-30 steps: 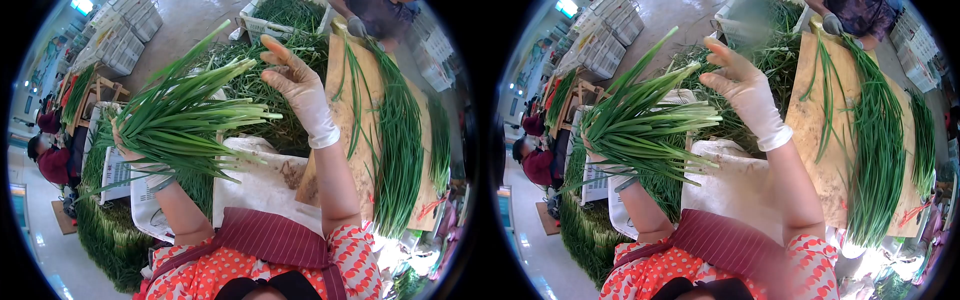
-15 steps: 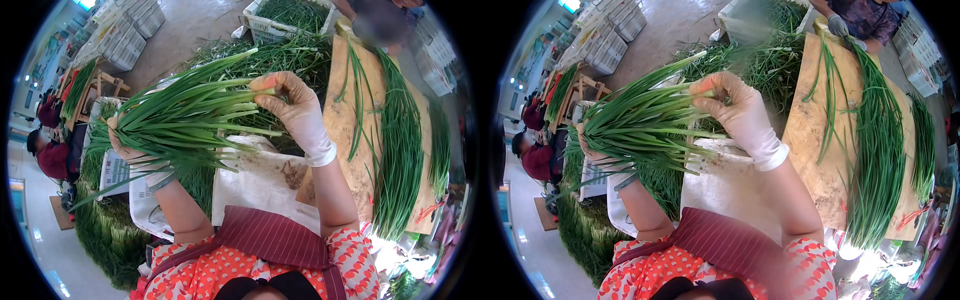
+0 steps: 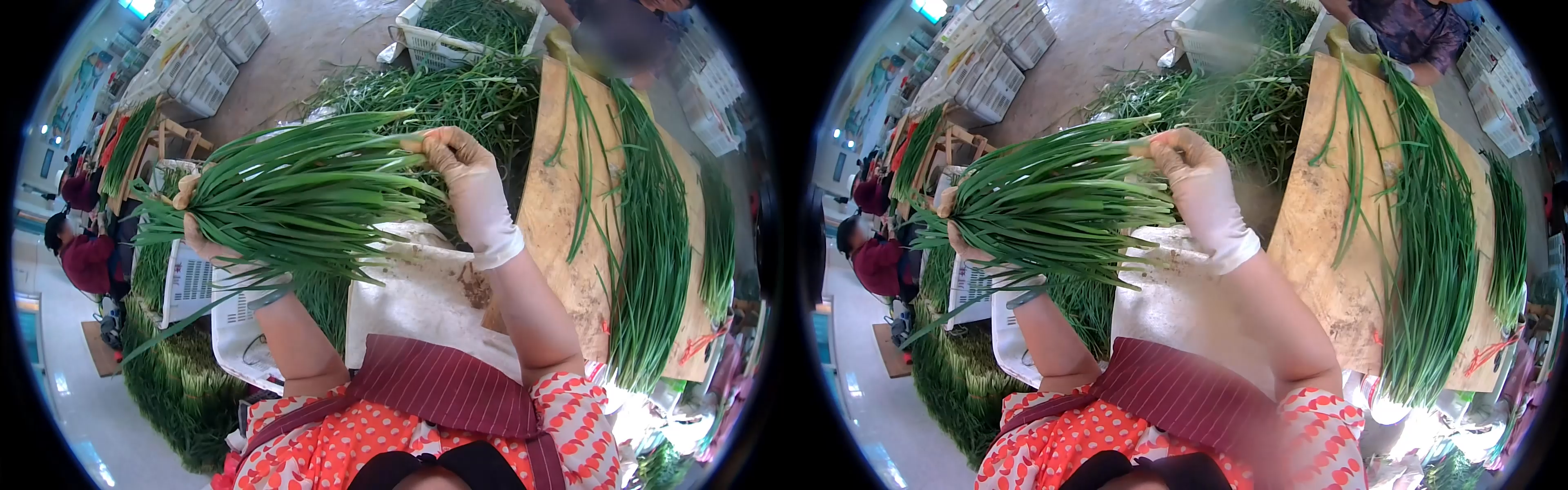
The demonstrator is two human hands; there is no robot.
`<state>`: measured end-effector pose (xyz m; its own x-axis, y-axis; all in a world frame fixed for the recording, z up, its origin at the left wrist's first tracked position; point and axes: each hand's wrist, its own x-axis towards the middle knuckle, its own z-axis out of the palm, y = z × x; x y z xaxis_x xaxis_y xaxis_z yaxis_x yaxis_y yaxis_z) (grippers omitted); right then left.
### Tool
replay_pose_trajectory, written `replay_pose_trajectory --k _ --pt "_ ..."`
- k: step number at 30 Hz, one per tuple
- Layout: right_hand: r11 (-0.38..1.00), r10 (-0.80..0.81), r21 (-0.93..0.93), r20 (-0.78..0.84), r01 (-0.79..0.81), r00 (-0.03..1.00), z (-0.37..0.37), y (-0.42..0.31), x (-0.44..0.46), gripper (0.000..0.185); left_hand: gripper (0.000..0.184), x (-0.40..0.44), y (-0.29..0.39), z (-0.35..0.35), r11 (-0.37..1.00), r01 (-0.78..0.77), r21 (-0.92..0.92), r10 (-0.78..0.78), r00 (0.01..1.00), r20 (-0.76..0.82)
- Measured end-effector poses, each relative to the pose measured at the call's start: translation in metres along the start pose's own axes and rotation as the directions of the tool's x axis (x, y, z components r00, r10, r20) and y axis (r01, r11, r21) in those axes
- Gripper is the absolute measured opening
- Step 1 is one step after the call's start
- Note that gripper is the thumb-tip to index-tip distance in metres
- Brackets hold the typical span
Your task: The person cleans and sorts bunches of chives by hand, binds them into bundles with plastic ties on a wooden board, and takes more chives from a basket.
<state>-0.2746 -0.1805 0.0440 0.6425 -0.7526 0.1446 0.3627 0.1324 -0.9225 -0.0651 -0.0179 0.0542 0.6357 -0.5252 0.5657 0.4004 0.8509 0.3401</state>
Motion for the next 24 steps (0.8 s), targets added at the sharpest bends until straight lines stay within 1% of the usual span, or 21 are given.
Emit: replay_pose_trajectory --k 2,3,4,5,6,8,9,10,11,12,13,14,15,16,17,18,20,21,22,23,24 --pt "0.964 0.056 0.264 -0.137 -0.018 0.989 -0.001 0.002 0.001 0.020 0.016 -0.001 -0.003 0.000 0.966 -0.175 0.189 0.191 0.979 -0.067" --pt "0.944 0.125 0.323 -0.174 -0.063 0.977 -0.003 -0.004 0.001 0.022 0.016 0.000 -0.002 0.002 0.966 -0.176 0.190 0.191 0.979 -0.066" --pt "0.944 0.125 0.324 -0.173 -0.064 0.977 -0.006 -0.005 0.001 0.022 0.017 0.000 0.000 0.005 0.993 -0.040 0.114 0.039 0.999 0.009" --pt "0.942 0.078 0.336 -0.169 -0.017 0.983 -0.009 -0.005 0.001 0.023 0.018 0.000 0.001 0.006 0.993 0.104 0.049 -0.109 0.990 0.094" --pt "0.937 0.031 0.349 -0.166 0.029 0.986 -0.012 -0.005 0.001 0.023 0.018 0.000 0.004 -0.005 0.993 0.105 0.050 -0.109 0.990 0.093" --pt "0.937 0.007 0.345 -0.165 0.051 0.986 -0.015 -0.008 -0.002 0.023 0.020 0.000 0.010 -0.037 0.996 0.086 -0.028 -0.079 0.978 0.191" --pt "0.927 0.009 0.369 -0.205 0.069 0.979 -0.017 -0.008 -0.003 0.024 0.016 -0.001 0.002 -0.026 0.974 0.064 -0.218 -0.038 0.992 0.120" --pt "0.916 0.011 0.392 -0.245 0.088 0.969 -0.021 -0.010 -0.004 0.024 0.016 -0.003 0.003 -0.030 0.974 0.062 -0.220 -0.037 0.992 0.118" --pt "0.888 -0.009 0.443 -0.254 0.125 0.967 -0.031 -0.005 0.000 0.024 0.013 -0.005 0.007 -0.036 1.000 -0.009 -0.016 0.009 0.999 -0.043" --pt "0.870 -0.082 0.451 -0.261 0.197 0.962 -0.045 -0.007 0.001 0.013 0.010 -0.006 0.011 -0.040 0.979 -0.047 0.198 0.085 0.978 -0.191" --pt "0.906 -0.116 0.356 -0.313 0.230 0.943 -0.067 -0.006 0.003 0.018 0.011 -0.001 0.013 -0.043 0.996 0.006 -0.091 -0.008 1.000 -0.021" --pt "0.932 -0.156 0.257 -0.357 0.257 0.921 -0.085 -0.002 0.006 0.024 0.011 -0.001 0.017 -0.044 0.996 0.003 -0.090 -0.005 1.000 -0.022" --pt "0.932 -0.156 0.257 -0.354 0.257 0.922 -0.093 0.002 0.011 0.024 0.013 -0.001 0.020 -0.044 0.984 0.020 -0.174 -0.023 1.000 -0.018" --pt "0.964 -0.212 -0.226 -0.338 0.140 0.917 -0.098 0.006 0.016 0.032 0.015 -0.001 0.023 -0.044 0.966 0.039 -0.257 -0.044 0.999 -0.013" --pt "0.756 -0.255 -0.655 -0.298 -0.003 0.920 -0.102 0.009 0.018 0.039 0.016 -0.001 0.023 -0.042 0.953 0.049 -0.298 -0.055 0.998 -0.010" --pt "0.755 -0.256 -0.656 -0.298 -0.003 0.920 -0.092 0.004 0.017 0.039 0.017 0.000 0.022 -0.039 0.939 0.059 -0.339 -0.065 0.998 -0.006" --pt "0.883 -0.171 -0.453 -0.075 0.119 0.982 -0.052 -0.010 0.014 0.047 0.020 0.001 0.008 -0.019 0.870 0.122 -0.478 -0.110 0.993 0.052" --pt "0.959 -0.042 -0.279 0.026 0.047 0.999 -0.039 -0.011 0.015 0.043 0.021 0.001 0.003 -0.014 0.844 0.110 -0.524 -0.100 0.994 0.049" --pt "0.993 0.067 -0.103 0.147 -0.052 0.987 -0.032 -0.011 0.016 0.039 0.021 0.000 -0.001 -0.007 0.845 0.114 -0.523 -0.104 0.993 0.049" --pt "0.995 0.100 -0.026 0.284 -0.097 0.954 -0.033 -0.008 0.018 0.030 0.020 0.000 -0.005 0.001 0.839 0.123 -0.529 -0.115 0.992 0.048" --pt "0.995 0.097 -0.022 0.285 -0.094 0.954 -0.031 -0.014 0.017 0.030 0.019 0.001 -0.006 0.004 0.835 0.128 -0.535 -0.122 0.991 0.048"
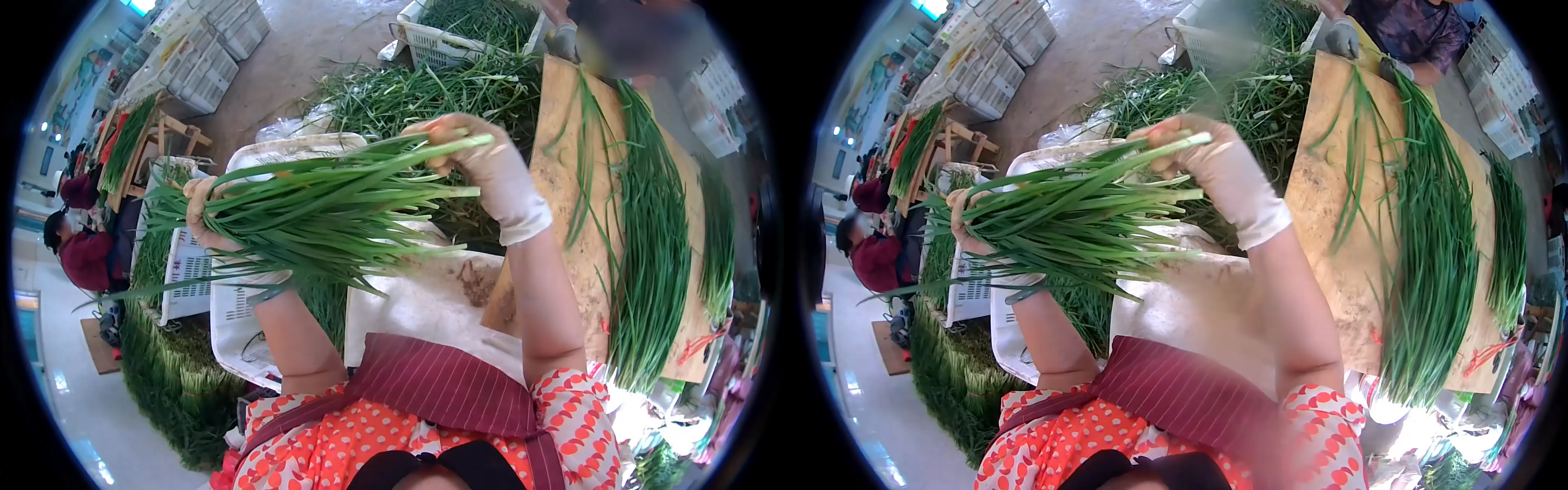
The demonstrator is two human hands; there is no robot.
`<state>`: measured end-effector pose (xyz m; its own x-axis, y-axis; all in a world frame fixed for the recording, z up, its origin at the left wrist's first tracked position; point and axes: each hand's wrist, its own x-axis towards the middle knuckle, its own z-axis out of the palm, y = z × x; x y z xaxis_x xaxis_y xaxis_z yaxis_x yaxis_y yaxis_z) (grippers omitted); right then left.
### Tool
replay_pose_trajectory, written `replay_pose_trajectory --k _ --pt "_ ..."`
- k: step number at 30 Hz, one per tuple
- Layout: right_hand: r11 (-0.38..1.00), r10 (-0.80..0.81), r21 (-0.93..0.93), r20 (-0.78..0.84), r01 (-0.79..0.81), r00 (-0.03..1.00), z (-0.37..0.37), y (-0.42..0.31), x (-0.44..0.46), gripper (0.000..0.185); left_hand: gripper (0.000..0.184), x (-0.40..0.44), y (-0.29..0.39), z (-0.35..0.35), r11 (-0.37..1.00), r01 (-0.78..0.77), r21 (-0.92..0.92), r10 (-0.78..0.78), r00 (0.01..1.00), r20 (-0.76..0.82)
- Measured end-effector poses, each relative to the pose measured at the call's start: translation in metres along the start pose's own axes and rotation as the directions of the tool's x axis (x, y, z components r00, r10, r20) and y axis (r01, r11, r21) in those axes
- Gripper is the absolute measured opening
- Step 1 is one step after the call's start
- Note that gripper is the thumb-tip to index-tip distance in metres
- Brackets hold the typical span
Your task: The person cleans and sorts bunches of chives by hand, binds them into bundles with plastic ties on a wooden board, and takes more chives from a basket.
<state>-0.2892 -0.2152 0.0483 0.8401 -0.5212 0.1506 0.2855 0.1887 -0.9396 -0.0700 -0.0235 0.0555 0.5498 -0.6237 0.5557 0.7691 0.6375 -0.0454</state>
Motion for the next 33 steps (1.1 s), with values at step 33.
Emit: replay_pose_trajectory --k 33 --pt "-0.074 -0.628 -0.939 0.305 0.335 0.716 0.065 -0.040 -0.010 0.023 0.017 0.011 0.012 0.005 0.962 -0.001 0.273 -0.001 1.000 0.008"
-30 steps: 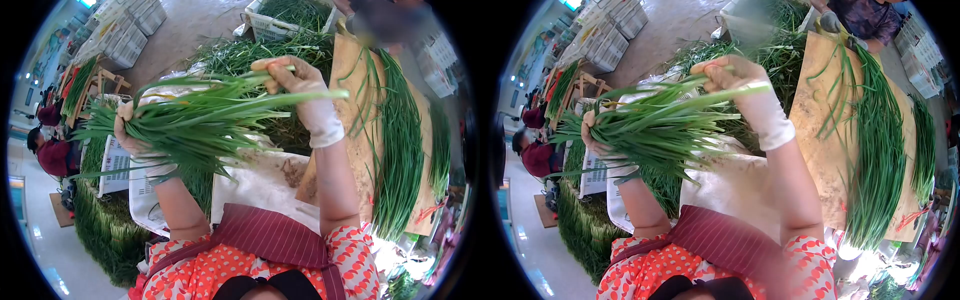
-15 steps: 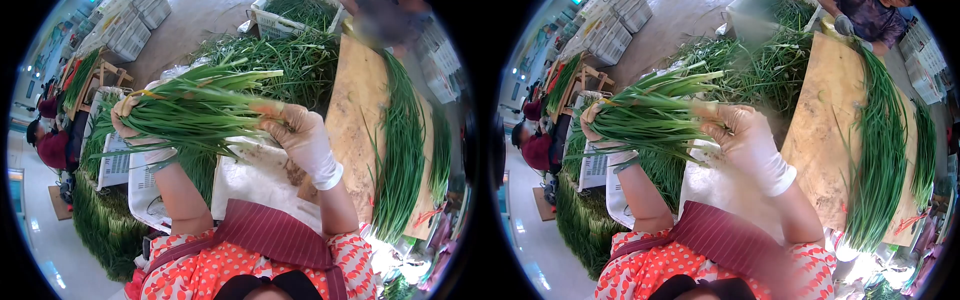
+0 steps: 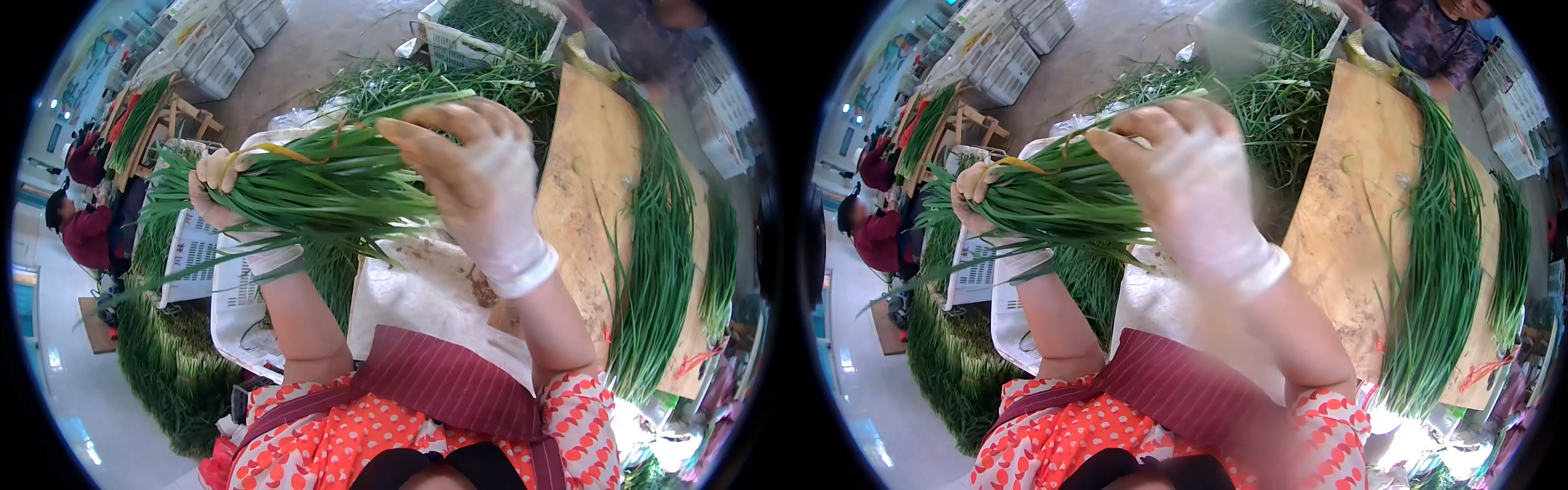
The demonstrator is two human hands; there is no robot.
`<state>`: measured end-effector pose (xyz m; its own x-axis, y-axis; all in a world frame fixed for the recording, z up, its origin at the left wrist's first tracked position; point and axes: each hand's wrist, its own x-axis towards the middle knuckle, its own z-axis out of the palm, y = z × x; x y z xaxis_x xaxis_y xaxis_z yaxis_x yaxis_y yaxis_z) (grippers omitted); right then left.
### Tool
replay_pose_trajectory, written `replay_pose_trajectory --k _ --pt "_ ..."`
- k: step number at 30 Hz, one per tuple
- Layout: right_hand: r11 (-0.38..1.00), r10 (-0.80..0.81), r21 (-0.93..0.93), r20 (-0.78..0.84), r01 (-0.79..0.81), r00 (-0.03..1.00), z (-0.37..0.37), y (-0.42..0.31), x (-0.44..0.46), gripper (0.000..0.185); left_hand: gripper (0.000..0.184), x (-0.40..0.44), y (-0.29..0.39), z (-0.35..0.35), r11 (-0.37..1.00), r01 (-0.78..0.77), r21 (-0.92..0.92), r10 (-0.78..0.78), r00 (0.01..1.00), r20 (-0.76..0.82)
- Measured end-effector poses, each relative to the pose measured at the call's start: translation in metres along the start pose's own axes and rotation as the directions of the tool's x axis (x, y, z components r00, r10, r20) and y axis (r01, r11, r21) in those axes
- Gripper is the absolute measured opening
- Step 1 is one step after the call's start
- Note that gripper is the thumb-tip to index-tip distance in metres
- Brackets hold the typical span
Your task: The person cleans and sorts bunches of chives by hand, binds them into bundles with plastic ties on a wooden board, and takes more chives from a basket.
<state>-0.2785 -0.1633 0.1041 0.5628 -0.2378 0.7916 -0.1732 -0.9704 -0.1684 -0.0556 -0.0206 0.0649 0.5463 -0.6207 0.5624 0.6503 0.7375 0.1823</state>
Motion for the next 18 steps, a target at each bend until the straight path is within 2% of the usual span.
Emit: replay_pose_trajectory --k 1,2,3,5,7,8,10,11,13,14,15,17,18 --pt "1.000 -0.001 -0.003 -0.002 0.001 1.000 0.008 0.000 0.005 0.023 0.019 0.000 -0.002 0.001 0.999 0.034 -0.026 -0.033 0.999 0.011" --pt "0.996 -0.064 -0.061 0.008 0.065 0.998 0.019 0.000 0.009 0.024 0.021 0.000 -0.003 0.000 0.991 0.078 -0.107 -0.074 0.997 0.038" --pt "0.985 -0.127 -0.117 0.022 0.129 0.992 0.026 0.000 0.012 0.026 0.021 0.000 -0.006 0.003 0.991 0.078 -0.107 -0.075 0.996 0.039" --pt "0.978 -0.179 -0.103 0.031 0.181 0.983 0.030 0.000 0.018 0.023 0.020 0.001 -0.011 0.009 0.991 0.100 -0.093 -0.095 0.994 0.054" --pt "0.966 -0.244 -0.046 0.151 0.254 0.958 0.033 0.002 0.020 0.014 0.018 0.002 -0.010 0.005 0.989 0.114 -0.096 -0.106 0.991 0.086" --pt "0.966 -0.245 -0.046 0.151 0.254 0.958 0.033 0.002 0.021 0.014 0.017 0.003 -0.010 0.004 0.987 0.129 -0.101 -0.117 0.986 0.119" --pt "0.975 -0.126 0.200 0.128 0.098 0.984 0.032 0.000 0.025 0.007 0.016 0.002 -0.015 0.008 0.981 0.130 -0.141 -0.116 0.988 0.100" --pt "0.975 -0.124 0.198 0.130 0.097 0.984 0.033 -0.001 0.028 0.007 0.016 0.001 -0.018 0.010 0.975 0.131 -0.179 -0.118 0.990 0.082" --pt "0.863 0.019 0.502 0.096 -0.065 0.995 0.035 -0.006 0.038 0.018 0.014 0.002 -0.024 0.006 0.980 0.143 -0.137 -0.130 0.987 0.095" --pt "0.750 0.102 0.654 0.037 -0.101 0.994 0.034 -0.008 0.043 0.011 0.013 0.002 -0.025 0.004 0.984 0.152 -0.093 -0.142 0.984 0.110" --pt "0.750 0.104 0.653 0.038 -0.103 0.994 0.031 -0.010 0.047 0.011 0.013 0.000 -0.026 0.002 0.984 0.154 -0.094 -0.143 0.984 0.109" --pt "0.345 0.370 0.901 0.128 -0.264 0.920 0.020 -0.012 0.058 0.008 0.013 -0.006 -0.025 0.000 0.996 0.082 0.032 -0.084 0.995 0.062" --pt "0.286 0.401 0.921 0.134 -0.263 0.906 0.006 -0.011 0.064 0.010 0.013 -0.006 -0.025 0.000 0.996 0.085 0.031 -0.087 0.994 0.061"
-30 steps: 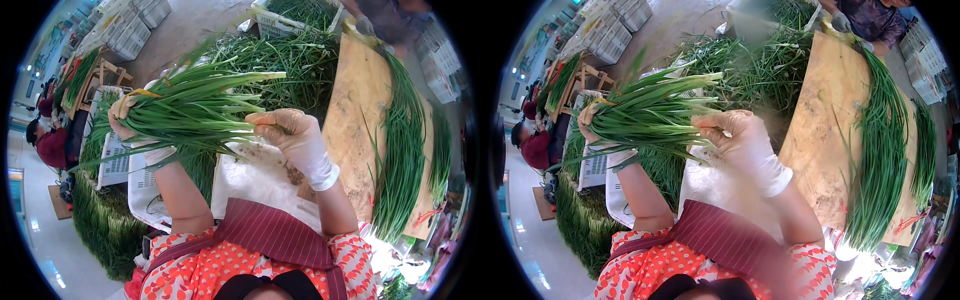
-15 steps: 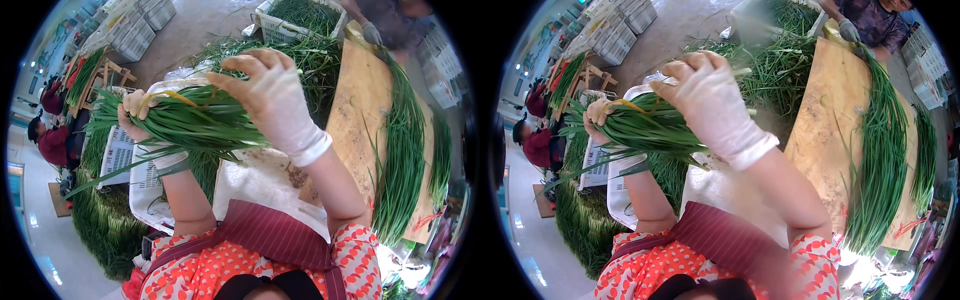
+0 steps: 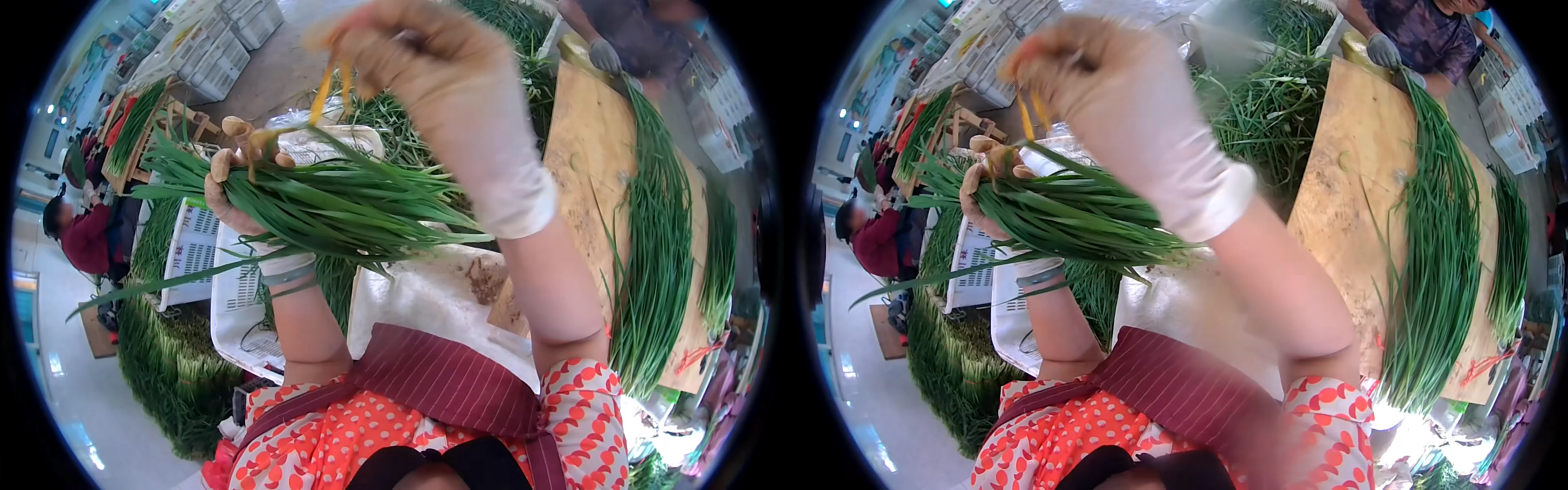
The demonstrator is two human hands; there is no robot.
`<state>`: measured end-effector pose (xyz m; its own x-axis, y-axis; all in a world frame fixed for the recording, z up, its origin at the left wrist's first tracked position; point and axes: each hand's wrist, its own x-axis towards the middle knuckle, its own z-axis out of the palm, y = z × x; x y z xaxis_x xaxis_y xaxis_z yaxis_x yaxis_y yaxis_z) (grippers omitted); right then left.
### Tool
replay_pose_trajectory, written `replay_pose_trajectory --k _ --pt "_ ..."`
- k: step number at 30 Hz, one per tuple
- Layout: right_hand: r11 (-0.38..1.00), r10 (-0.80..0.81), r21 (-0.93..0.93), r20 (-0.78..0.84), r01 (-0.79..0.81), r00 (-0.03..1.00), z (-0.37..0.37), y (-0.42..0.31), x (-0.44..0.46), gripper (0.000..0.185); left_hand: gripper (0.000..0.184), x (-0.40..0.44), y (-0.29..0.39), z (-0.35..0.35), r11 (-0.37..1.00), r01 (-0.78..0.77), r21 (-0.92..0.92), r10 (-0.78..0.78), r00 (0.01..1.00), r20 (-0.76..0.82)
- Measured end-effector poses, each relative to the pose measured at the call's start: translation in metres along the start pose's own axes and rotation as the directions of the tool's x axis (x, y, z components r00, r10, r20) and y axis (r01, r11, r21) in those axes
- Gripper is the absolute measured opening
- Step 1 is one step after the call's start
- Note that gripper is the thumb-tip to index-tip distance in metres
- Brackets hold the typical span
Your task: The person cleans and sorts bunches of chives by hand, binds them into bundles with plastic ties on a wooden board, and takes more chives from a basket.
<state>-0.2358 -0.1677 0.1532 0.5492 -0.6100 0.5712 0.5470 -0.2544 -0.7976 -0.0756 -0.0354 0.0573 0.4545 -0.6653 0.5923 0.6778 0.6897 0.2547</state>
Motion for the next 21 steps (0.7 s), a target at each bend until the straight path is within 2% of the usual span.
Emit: replay_pose_trajectory --k 1,2,5,7,8,9,10,11,12,13,15,16,18,19,21 --pt "0.988 -0.044 0.147 -0.024 0.047 0.999 -0.002 -0.006 0.009 0.010 0.012 0.000 0.000 0.001 1.000 -0.005 0.028 0.005 1.000 0.005" --pt "0.982 0.080 0.181 -0.104 -0.060 0.991 -0.009 -0.022 0.010 0.012 0.013 0.000 0.000 0.003 0.998 -0.010 0.056 0.010 1.000 0.008" --pt "0.944 0.023 0.330 -0.090 0.009 0.996 -0.042 -0.037 0.011 0.013 0.014 -0.001 0.009 0.005 0.995 0.052 0.089 -0.059 0.995 0.082" --pt "0.872 -0.076 0.483 -0.039 0.086 0.996 -0.059 -0.036 0.010 0.019 0.010 -0.005 0.022 -0.007 0.998 0.003 -0.060 -0.002 1.000 0.020" --pt "0.992 -0.105 -0.072 -0.083 0.099 0.991 -0.077 -0.026 0.006 0.015 0.006 -0.005 0.026 -0.007 0.989 0.045 -0.143 -0.041 0.999 0.029" --pt "0.796 -0.151 -0.602 -0.101 0.061 0.983 -0.090 -0.014 0.001 0.013 0.006 -0.005 0.026 -0.007 0.989 0.043 -0.143 -0.040 0.999 0.027" --pt "0.798 -0.147 -0.600 -0.099 0.059 0.984 -0.096 0.000 -0.010 0.013 0.005 -0.008 0.026 -0.008 0.974 0.023 -0.225 -0.021 1.000 0.011" --pt "0.723 -0.097 -0.686 0.018 0.083 0.995 -0.101 0.015 -0.022 0.013 0.007 -0.009 0.027 -0.009 0.952 0.005 -0.306 -0.007 1.000 -0.006" --pt "0.639 -0.035 -0.759 0.131 0.123 0.991 -0.102 0.021 -0.030 0.013 0.007 -0.008 0.028 -0.010 0.952 0.005 -0.306 -0.007 1.000 -0.006" --pt "0.738 0.187 -0.672 0.115 -0.062 0.976 -0.090 0.014 -0.043 0.017 0.007 -0.008 0.031 -0.014 0.957 0.006 -0.290 0.007 0.999 0.043" --pt "0.684 0.365 -0.725 0.248 -0.078 0.897 -0.082 0.015 -0.063 0.021 0.010 -0.006 0.036 -0.022 0.966 0.008 -0.258 0.030 0.989 0.143" --pt "0.676 0.338 -0.737 0.283 -0.022 0.898 -0.077 0.020 -0.068 0.021 0.010 -0.003 0.038 -0.029 0.958 0.024 -0.285 0.038 0.977 0.211" --pt "0.668 0.239 -0.733 0.372 0.127 0.897 -0.070 0.034 -0.081 0.022 0.009 -0.003 0.040 -0.032 0.954 0.002 -0.301 0.063 0.977 0.205" --pt "0.667 0.240 -0.734 0.370 0.124 0.897 -0.068 0.036 -0.086 0.022 0.008 -0.003 0.038 -0.031 0.948 -0.024 -0.319 0.092 0.975 0.200" --pt "0.681 0.444 -0.720 0.255 -0.138 0.859 -0.061 0.039 -0.095 0.022 0.007 -0.006 0.037 -0.023 0.947 -0.043 -0.318 0.096 0.984 0.152"
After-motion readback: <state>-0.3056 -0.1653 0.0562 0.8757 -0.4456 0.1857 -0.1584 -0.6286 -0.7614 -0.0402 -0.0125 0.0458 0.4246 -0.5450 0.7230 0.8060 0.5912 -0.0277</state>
